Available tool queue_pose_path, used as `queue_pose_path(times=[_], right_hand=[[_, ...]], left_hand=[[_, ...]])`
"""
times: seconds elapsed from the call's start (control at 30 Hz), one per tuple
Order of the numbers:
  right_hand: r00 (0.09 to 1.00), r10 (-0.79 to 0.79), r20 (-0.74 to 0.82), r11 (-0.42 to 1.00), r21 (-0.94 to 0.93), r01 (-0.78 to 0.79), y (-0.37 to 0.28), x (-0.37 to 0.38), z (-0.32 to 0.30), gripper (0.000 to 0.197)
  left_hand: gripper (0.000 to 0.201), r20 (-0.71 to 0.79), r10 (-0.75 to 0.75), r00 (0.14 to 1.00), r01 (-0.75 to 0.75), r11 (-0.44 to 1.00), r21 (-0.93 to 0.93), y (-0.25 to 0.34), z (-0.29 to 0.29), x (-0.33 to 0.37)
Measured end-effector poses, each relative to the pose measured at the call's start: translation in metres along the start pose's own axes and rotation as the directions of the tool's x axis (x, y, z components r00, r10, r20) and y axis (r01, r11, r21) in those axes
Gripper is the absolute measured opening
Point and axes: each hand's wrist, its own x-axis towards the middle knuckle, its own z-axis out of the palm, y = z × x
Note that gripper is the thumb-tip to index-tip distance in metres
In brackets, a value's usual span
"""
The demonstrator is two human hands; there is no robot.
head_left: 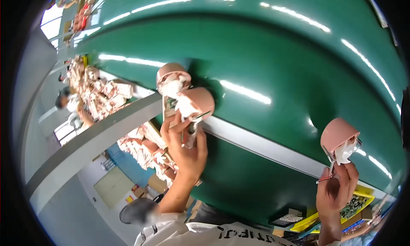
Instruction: Assembling small portable hand fans by installing circuit boards and connecting internal wiring.
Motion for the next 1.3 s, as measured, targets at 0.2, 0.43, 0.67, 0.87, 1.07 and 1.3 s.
queue_pose_path(times=[0.2,0.43,0.67,0.87,1.07,1.3], right_hand=[[0.999,-0.054,0.010,0.998,0.033,0.053,0.003,0.007,0.008,0.037],[0.999,-0.047,0.013,0.997,0.059,0.047,0.005,0.011,0.008,0.037],[0.997,0.053,0.054,0.994,0.088,-0.057,-0.004,0.012,0.010,0.031],[0.999,0.036,0.028,0.996,0.082,-0.039,-0.003,0.016,0.005,0.030],[0.993,0.118,-0.028,0.990,0.079,-0.115,0.011,0.017,-0.004,0.032],[0.980,0.141,-0.138,0.981,0.155,-0.119,0.026,0.019,-0.015,0.032]], left_hand=[[0.040,-0.023,0.107,0.994,-0.105,0.992,0.064,-0.008,-0.008,-0.005],[0.035,0.077,0.238,0.968,-0.250,0.930,0.270,-0.009,-0.022,0.017],[0.043,0.083,0.306,0.948,-0.312,0.947,0.080,-0.029,-0.007,0.032],[0.047,0.054,0.278,0.959,-0.282,0.953,0.109,-0.025,-0.004,0.026],[0.048,0.081,0.363,0.928,-0.371,0.917,0.147,-0.045,-0.008,0.024],[0.048,0.095,0.403,0.910,-0.414,0.893,0.175,-0.037,-0.013,0.027]])
